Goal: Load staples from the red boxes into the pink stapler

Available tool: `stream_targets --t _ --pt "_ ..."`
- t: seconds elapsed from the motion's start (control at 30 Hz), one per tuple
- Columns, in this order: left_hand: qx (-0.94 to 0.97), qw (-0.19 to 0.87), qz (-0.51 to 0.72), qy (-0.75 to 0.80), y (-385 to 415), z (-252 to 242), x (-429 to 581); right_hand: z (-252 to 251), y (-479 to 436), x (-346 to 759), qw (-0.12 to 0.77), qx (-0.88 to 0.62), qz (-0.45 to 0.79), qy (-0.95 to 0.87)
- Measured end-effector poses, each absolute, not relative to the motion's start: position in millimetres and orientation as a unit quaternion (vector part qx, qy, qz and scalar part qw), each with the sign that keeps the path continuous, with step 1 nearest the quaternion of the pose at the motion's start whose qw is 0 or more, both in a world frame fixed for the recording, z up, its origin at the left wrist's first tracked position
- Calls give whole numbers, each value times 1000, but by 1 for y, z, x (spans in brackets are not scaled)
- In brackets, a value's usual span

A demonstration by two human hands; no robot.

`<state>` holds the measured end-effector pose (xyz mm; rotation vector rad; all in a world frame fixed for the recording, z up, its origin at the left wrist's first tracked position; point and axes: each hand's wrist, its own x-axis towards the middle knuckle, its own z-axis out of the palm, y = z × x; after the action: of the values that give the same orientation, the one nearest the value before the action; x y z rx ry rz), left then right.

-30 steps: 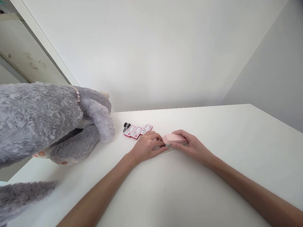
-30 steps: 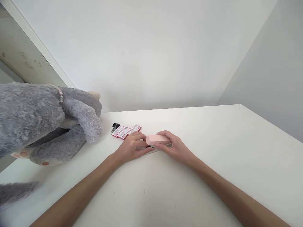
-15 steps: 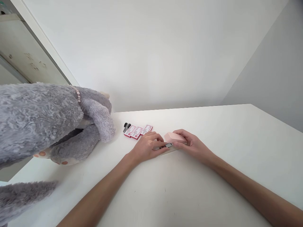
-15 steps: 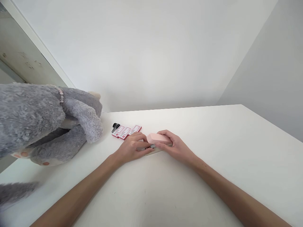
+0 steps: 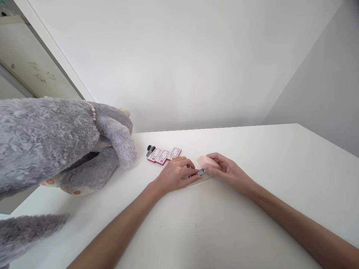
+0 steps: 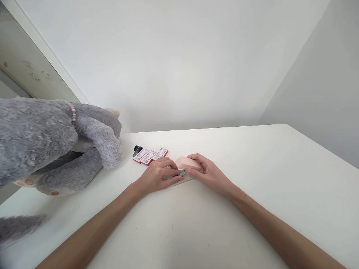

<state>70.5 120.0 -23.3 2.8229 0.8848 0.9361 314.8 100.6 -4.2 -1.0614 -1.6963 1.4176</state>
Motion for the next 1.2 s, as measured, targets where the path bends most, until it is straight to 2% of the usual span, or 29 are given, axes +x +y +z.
stream_targets --t 0.47,1.2 --pt "914 27 277 294 121 -25 71 6 96 313 354 -355 607 -616" --pt "906 95 282 302 120 -22 70 -7 102 317 368 -377 588 -614"
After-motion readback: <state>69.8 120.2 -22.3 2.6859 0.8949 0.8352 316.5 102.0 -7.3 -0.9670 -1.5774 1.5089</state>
